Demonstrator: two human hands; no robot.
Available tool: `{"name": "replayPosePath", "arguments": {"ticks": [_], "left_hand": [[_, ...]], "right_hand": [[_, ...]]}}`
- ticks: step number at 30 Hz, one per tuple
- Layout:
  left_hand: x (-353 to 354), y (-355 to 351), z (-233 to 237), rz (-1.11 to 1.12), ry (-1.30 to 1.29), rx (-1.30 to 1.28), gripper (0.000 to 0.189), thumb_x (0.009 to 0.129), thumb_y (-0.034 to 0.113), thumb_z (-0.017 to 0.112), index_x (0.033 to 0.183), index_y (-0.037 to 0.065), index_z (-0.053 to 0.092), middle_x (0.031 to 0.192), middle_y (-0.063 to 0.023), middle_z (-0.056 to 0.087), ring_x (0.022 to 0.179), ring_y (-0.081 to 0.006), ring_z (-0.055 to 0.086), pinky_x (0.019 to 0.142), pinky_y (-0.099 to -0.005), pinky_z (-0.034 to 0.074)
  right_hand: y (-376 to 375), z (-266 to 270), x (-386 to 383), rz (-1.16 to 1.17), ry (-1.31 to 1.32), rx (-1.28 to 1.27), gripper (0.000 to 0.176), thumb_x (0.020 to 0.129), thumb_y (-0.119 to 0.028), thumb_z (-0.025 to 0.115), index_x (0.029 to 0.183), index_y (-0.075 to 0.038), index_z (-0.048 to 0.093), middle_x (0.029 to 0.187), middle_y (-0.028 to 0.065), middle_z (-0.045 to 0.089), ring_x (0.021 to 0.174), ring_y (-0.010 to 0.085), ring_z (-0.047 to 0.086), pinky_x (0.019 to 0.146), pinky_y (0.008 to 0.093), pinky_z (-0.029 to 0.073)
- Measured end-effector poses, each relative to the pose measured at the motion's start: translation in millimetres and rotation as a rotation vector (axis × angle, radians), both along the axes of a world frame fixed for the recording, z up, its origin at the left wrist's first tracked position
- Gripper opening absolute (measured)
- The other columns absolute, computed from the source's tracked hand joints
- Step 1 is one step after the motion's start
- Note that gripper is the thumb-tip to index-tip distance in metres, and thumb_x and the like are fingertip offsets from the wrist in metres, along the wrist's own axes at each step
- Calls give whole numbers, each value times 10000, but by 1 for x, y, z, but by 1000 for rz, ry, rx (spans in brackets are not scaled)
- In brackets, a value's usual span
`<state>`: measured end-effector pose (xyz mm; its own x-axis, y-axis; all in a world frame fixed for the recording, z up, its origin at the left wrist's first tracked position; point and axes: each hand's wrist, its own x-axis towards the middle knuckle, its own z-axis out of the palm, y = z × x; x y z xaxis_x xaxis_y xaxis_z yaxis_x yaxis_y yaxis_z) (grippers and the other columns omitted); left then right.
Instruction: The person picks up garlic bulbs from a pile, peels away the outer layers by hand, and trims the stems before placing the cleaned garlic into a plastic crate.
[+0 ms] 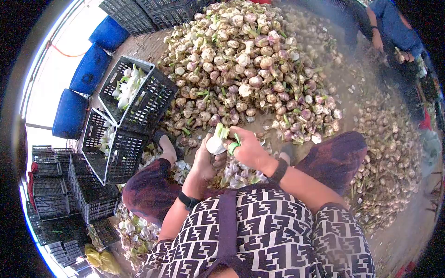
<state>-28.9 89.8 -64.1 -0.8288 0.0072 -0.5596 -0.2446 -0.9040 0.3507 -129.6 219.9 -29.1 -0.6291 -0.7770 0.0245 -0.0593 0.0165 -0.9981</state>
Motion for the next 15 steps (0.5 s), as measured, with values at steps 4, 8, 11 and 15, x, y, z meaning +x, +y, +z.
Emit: {"name": "replayPosePath", "arguments": {"ticks": [4,8,11,15], "left_hand": [[-4,6,15,32,-206,-233,492,928,496,291,986,79,545,666,-24,513,494,-96,432,397,-217,312],[-3,15,6,75,-97,-618,534,923,504,308,1161,54,471,934,-67,563,753,-134,550,648,-279,475],[-6,29,14,90,154,-1084,453,899,390,484,1165,35,387,1012,-63,496,806,-110,516,708,-261,447],[-1,15,14,14,256,-1067,362,866,327,548,1066,48,434,901,-36,518,804,-92,516,692,-232,439]], "right_hand": [[2,-3,2,25,-330,23,237,811,-16,551,1044,14,579,882,90,626,790,103,548,717,254,443],[5,5,2,-113,-69,215,236,807,-30,541,1036,-8,595,874,88,636,779,74,542,685,249,441],[5,1,11,-72,310,203,301,731,-14,522,1023,-27,594,913,183,609,790,288,599,692,313,464],[0,2,11,98,294,91,357,683,-4,524,1035,-23,583,930,201,592,823,328,584,725,331,458]]}}
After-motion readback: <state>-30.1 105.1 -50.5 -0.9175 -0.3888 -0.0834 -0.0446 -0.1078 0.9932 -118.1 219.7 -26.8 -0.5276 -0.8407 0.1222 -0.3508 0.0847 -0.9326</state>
